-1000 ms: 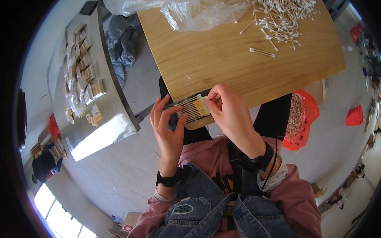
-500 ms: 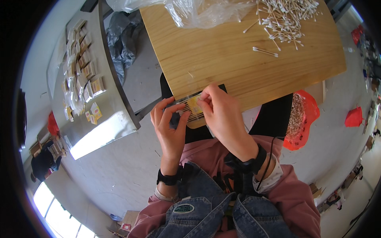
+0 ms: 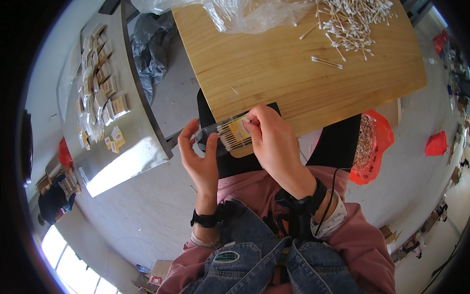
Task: The recorder is sorting cotton swabs and placing them into small clear plastic bags at a workstation.
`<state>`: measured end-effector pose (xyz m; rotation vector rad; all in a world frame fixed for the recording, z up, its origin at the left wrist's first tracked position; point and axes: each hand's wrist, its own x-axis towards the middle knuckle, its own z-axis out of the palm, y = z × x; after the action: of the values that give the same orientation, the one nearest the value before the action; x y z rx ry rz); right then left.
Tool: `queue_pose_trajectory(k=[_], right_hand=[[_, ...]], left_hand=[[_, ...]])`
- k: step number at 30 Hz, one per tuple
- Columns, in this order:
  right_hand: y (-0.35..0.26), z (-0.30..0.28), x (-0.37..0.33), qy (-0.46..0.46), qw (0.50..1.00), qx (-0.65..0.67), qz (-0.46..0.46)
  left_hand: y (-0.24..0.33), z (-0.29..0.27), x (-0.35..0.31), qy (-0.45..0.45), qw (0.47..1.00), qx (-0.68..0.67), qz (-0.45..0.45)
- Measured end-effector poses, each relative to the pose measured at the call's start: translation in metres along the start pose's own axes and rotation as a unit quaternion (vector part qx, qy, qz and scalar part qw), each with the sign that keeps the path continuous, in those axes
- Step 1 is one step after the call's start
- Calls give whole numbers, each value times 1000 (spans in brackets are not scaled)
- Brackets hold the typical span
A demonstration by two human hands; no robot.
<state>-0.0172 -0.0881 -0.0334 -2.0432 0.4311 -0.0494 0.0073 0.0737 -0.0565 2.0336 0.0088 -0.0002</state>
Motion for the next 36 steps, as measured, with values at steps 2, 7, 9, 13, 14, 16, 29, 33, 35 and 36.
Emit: queue_pose_trajectory(k=[2,7,9,13,14,16,29,33,35,36], right_hand=[[2,0,-1,0,1000,-5,-6],[2,1,-2,4,1000,-13,-23],[2,2,-2,6,999,-22,-28],[0,9,-3,13,999,-13,-32],[-2,11,-2,15,999,-14,-40],[-4,12,-2,16,999,-13,-47],[23,0,-9,70,974,209,-50],[25,14,-5,32,920,388,-39],[24,23,-8,39,903,426,-40],[23,23,-10,23,903,427,-38]], left_hand=[[1,-1,0,14,995,-64,-71],[-1,2,1,-46,970,-150,-185],[0,2,3,-42,974,-131,-179],[6,3,4,-31,980,-100,-168],[6,3,5,-31,980,-100,-167],[7,2,4,-33,981,-96,-167],[24,-9,5,-35,989,128,65],[26,-13,8,-158,946,228,169],[24,-12,12,-182,936,233,193],[22,-11,12,-182,936,233,193]])
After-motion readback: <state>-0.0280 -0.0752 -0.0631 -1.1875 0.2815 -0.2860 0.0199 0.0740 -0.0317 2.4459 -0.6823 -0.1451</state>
